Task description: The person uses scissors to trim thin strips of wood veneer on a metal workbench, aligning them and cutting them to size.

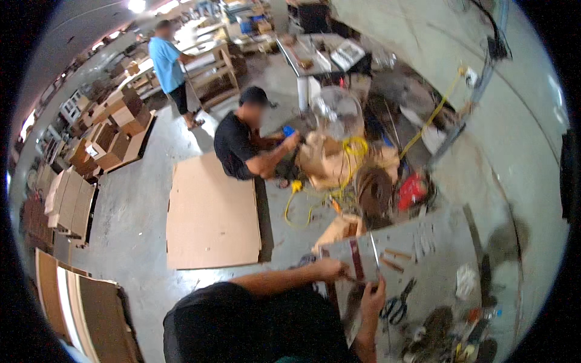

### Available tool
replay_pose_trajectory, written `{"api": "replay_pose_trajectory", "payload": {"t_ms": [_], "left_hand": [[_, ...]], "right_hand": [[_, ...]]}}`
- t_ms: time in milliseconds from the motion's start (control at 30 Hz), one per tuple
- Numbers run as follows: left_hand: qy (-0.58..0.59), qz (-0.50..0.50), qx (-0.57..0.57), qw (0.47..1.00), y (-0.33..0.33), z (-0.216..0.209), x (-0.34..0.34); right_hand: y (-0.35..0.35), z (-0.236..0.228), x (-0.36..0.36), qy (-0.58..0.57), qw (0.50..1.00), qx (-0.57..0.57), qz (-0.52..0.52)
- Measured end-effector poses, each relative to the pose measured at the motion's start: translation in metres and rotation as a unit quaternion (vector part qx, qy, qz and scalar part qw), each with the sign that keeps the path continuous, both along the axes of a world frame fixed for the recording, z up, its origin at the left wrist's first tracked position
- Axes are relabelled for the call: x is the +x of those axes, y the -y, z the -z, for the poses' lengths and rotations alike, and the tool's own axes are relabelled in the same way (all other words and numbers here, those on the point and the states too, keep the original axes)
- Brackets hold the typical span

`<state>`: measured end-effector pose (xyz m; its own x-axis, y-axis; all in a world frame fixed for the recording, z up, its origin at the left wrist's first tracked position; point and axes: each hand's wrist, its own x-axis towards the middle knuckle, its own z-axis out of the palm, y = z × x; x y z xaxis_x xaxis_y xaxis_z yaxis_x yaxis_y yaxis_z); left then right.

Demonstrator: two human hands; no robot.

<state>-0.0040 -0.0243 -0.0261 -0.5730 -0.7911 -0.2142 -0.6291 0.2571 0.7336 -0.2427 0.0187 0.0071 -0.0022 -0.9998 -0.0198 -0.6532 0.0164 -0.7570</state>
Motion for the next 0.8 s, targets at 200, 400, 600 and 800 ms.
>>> {"api": "replay_pose_trajectory", "payload": {"t_ms": [200, 400, 600, 800], "left_hand": [[-0.021, -0.007, 0.01, 1.0, 0.007, 0.003, 0.002], [-0.035, 0.02, -0.029, 0.999, -0.003, -0.026, -0.005], [-0.009, 0.012, -0.023, 1.0, -0.009, -0.018, -0.002], [-0.032, -0.074, 0.024, 0.996, -0.01, -0.016, 0.009]], "right_hand": [[0.011, -0.046, 0.033, 0.099, 0.995, 0.017, 0.014], [0.022, -0.028, 0.036, 0.164, 0.98, -0.048, -0.104], [0.013, -0.043, 0.046, 0.146, 0.974, -0.069, -0.157], [0.019, -0.048, 0.001, 0.101, 0.989, 0.032, 0.103]]}}
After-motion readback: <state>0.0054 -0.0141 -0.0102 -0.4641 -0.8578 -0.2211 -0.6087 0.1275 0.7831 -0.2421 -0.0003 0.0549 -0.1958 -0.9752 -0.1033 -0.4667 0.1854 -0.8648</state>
